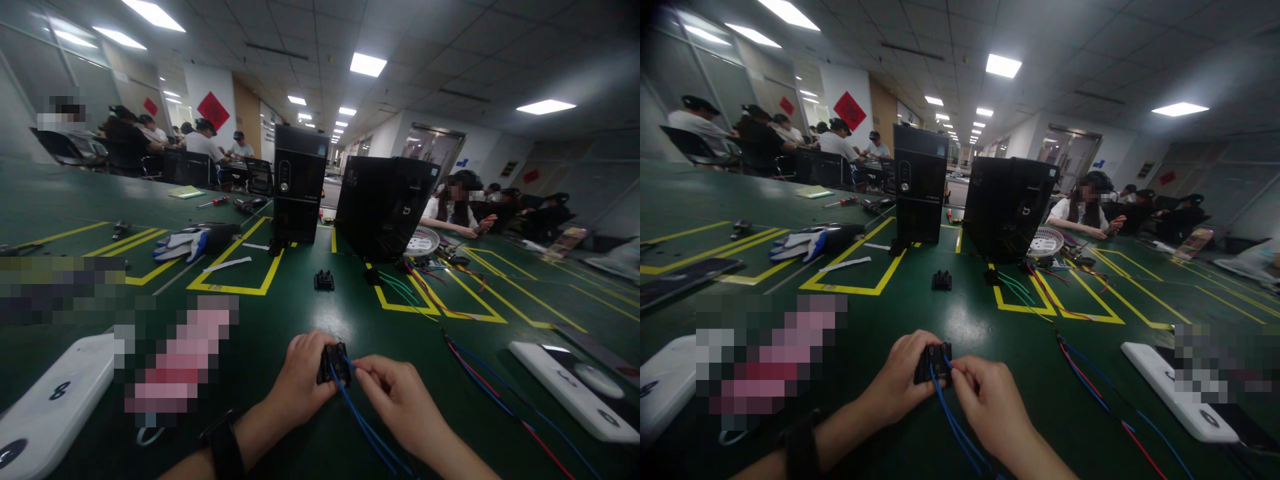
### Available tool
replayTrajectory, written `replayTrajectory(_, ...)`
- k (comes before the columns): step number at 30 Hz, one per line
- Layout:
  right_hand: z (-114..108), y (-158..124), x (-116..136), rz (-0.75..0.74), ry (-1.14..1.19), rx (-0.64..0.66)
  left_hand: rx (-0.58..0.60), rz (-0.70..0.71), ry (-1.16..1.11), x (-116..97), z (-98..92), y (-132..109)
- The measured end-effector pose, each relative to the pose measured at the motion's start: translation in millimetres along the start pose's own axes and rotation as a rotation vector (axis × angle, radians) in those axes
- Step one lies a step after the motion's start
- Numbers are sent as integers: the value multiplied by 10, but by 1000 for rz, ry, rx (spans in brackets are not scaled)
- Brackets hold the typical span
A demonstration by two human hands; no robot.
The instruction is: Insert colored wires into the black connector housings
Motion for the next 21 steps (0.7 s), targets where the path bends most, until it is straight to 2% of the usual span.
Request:
replayTrajectory(5,-4,-16,69,-48,4,8,0,-7,18,4,11,1)
replayTrajectory(12,72,-31,69,-53,-18,132,-10,-7,12,5,13,1)
replayTrajectory(17,80,-14,27,-34,4,124,-1,-5,5,6,10,-2)
replayTrajectory(21,-24,9,-52,0,-21,81,4,-1,6,6,5,-10)
Point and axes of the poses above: each hand's wrist, its own y-axis towards the middle knuckle, its own z-axis out of the palm, x = y × z, the point moved 7 cm from there along y, towards the middle knuckle, and after that the axes turned 4 degrees about -y, right-handed, at the moved point
